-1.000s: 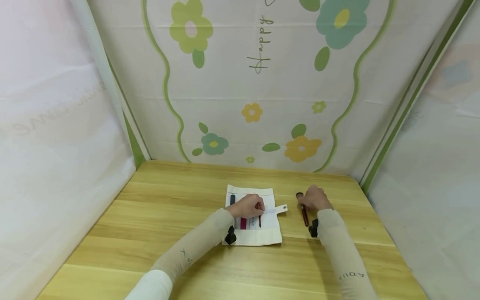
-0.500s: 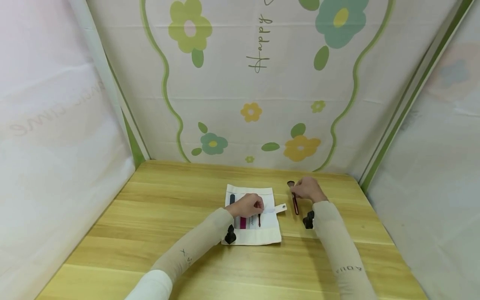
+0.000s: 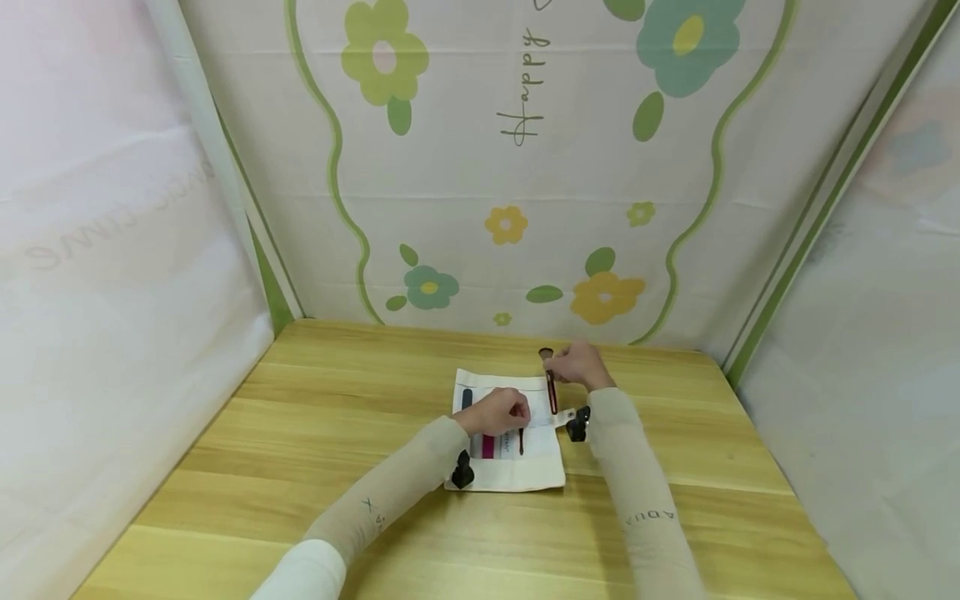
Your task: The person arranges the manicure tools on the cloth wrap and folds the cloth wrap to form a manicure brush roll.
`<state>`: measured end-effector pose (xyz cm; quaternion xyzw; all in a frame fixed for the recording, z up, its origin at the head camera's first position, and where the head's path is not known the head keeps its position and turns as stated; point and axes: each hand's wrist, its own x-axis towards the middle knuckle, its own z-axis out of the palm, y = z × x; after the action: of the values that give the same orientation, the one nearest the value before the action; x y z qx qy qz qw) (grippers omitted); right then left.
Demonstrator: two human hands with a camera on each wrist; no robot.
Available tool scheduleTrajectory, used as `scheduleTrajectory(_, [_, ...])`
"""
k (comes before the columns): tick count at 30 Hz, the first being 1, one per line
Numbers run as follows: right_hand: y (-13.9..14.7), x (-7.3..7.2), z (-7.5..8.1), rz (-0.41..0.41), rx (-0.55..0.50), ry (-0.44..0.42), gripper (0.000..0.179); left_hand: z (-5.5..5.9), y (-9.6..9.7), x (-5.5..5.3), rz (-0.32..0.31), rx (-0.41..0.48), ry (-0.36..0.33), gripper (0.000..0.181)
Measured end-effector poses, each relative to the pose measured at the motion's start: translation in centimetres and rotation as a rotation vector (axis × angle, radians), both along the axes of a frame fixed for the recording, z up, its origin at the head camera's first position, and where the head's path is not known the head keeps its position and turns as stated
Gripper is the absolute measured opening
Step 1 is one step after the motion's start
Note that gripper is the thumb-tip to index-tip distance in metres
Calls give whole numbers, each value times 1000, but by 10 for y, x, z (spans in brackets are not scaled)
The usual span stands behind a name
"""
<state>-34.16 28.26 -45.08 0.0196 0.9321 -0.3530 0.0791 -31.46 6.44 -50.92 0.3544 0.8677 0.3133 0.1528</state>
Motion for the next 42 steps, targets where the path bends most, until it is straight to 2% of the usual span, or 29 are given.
scheduleTrajectory(7, [-19, -8, -7, -48, -64, 69, 31, 4, 0, 0, -3, -6, 4, 15])
scheduleTrajectory(15, [-26, -14, -27, -98, -62, 172, 23, 2, 0, -2, 7, -17, 10, 15])
scheduleTrajectory(24, [-27, -12, -40, -76, -30, 199, 21, 2, -1, -1, 11, -8, -6, 14])
scheduleTrajectory(31, [-33, -4, -41, -57, -25, 151, 22, 2, -3, -1, -7, -2, 9, 14])
scheduleTrajectory(38, [-36, 1, -44, -68, -27, 4, 23, 2, -3, 0, -34, 10, 38, 18])
scheduleTrajectory(42, [-36, 3, -46, -46, -22, -49, 28, 3, -3, -1, -40, 8, 45, 17])
